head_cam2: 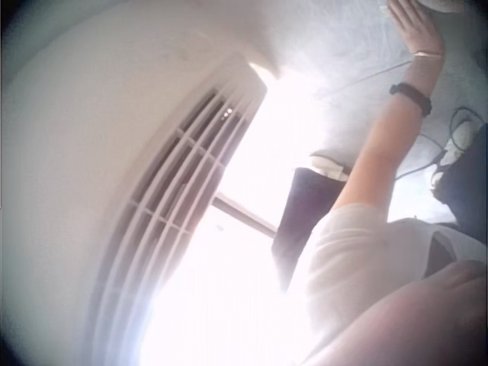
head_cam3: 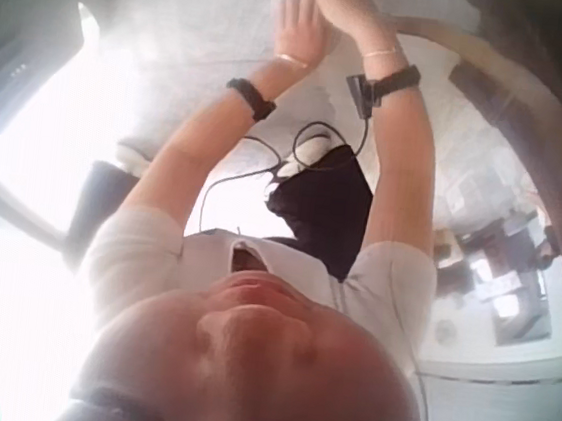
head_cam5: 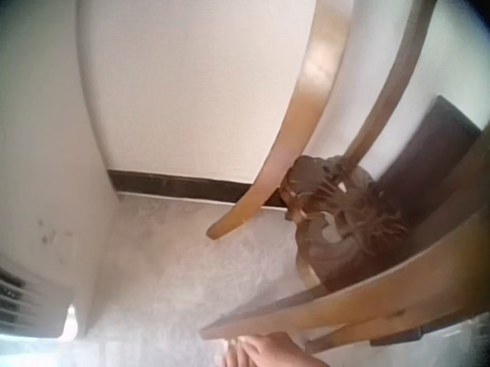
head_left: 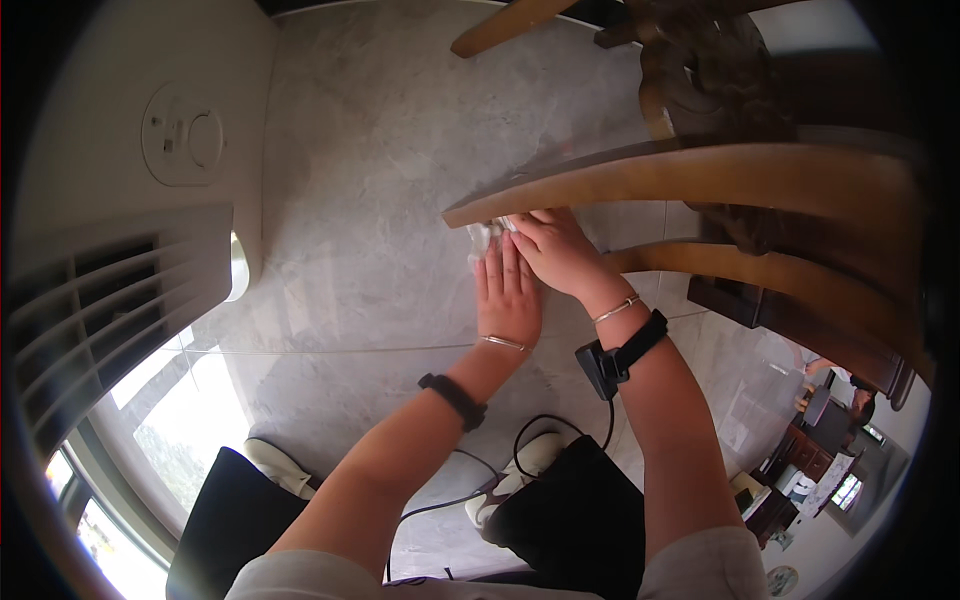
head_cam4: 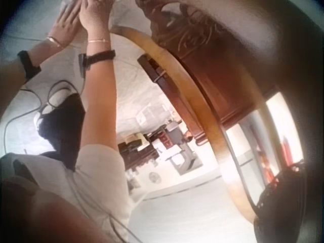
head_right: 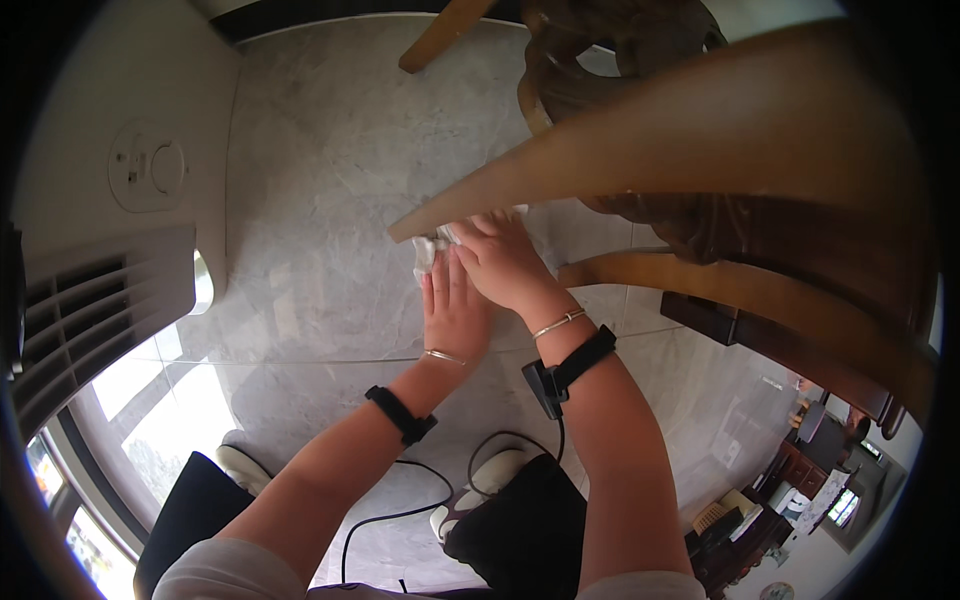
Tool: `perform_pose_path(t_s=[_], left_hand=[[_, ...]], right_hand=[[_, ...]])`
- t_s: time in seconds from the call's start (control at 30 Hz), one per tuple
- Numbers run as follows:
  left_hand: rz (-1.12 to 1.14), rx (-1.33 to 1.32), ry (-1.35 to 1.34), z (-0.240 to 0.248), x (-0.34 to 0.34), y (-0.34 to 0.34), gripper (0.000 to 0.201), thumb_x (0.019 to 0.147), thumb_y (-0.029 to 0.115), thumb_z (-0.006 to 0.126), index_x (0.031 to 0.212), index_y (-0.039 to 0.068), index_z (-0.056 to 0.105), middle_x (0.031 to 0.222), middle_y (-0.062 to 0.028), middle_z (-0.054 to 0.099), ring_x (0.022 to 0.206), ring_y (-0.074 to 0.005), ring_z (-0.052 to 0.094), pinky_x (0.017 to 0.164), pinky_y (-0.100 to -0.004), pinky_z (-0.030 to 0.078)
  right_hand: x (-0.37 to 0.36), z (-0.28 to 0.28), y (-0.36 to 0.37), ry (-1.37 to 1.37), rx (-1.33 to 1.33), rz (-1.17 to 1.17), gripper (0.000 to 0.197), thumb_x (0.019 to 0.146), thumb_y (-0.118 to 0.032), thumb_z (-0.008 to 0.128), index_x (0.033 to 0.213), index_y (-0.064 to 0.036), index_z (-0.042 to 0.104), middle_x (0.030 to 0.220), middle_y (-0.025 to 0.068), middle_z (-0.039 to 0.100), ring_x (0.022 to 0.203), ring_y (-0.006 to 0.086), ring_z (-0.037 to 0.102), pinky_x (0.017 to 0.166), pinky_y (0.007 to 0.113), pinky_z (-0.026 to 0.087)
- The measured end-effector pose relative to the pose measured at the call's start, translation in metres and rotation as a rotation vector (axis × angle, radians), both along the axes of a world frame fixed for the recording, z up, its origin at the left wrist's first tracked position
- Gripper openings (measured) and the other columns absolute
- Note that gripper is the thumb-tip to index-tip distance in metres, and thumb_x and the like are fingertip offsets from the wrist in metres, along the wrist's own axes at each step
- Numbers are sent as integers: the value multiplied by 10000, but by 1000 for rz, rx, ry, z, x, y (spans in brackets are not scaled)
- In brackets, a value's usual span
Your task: The person wipes a door frame, an appliance, a wooden table, and the floor with a cloth.
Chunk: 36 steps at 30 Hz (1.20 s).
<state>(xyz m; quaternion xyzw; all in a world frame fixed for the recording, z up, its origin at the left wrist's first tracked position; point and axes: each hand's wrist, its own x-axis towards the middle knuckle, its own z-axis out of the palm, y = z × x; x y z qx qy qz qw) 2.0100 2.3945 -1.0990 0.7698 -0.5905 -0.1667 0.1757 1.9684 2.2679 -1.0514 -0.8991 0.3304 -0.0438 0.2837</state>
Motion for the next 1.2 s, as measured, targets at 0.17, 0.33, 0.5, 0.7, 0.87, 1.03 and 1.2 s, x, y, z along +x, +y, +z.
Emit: perform_pose_path(t_s=[0.17,0.33,0.5,0.7,0.87,1.03,1.2], left_hand=[[-196,144,-42,-5,32,-50,566,840,230,461,1337,-13,342,1412,-189,274,1311,-386,228,1076,-499,154],[-192,261,118,20,40,-88,545,854,246,429,1312,-43,370,1406,-175,300,1314,-381,223,1081,-495,146],[-388,82,-94,-5,37,17,584,850,247,474,1357,3,317,1433,-185,247,1340,-395,177,1080,-519,151],[-538,50,-113,0,45,91,574,852,322,501,1322,12,389,1411,-176,301,1333,-383,209,1054,-535,211],[-677,-73,-231,-5,49,22,623,838,343,515,1343,16,351,1421,-174,281,1319,-402,224,1042,-540,228],[-569,-181,-289,-20,42,57,710,785,362,570,1353,18,320,1439,-195,223,1328,-420,186,1035,-563,221],[-696,-36,-274,-6,30,97,720,791,369,575,1356,14,307,1459,-186,178,1341,-413,155,1044,-560,208]], right_hand=[[21,-10,-29,202,77,-156,375,867,-159,468,1223,-44,488,1261,191,462,1205,359,382,1014,427,300],[23,-36,-56,246,-128,-51,343,872,-175,456,1182,-43,519,1265,193,455,1224,366,355,1022,423,292],[-13,-26,42,117,-112,-123,345,857,-174,509,1177,-45,510,1365,186,364,1260,438,298,1011,485,294],[-30,-11,133,85,-177,-185,359,839,-198,528,1160,-37,524,1291,170,454,1182,420,393,894,518,354],[-27,-24,91,32,-198,-418,355,856,-200,498,1169,-33,494,1294,153,460,1189,373,400,892,499,370],[-35,-11,121,-13,-142,-479,373,853,-138,493,1192,12,447,1311,232,404,1198,425,374,967,457,347],[-91,-4,182,149,-125,-474,419,859,-138,476,1244,16,422,1347,209,370,1239,404,340,1007,456,315]])
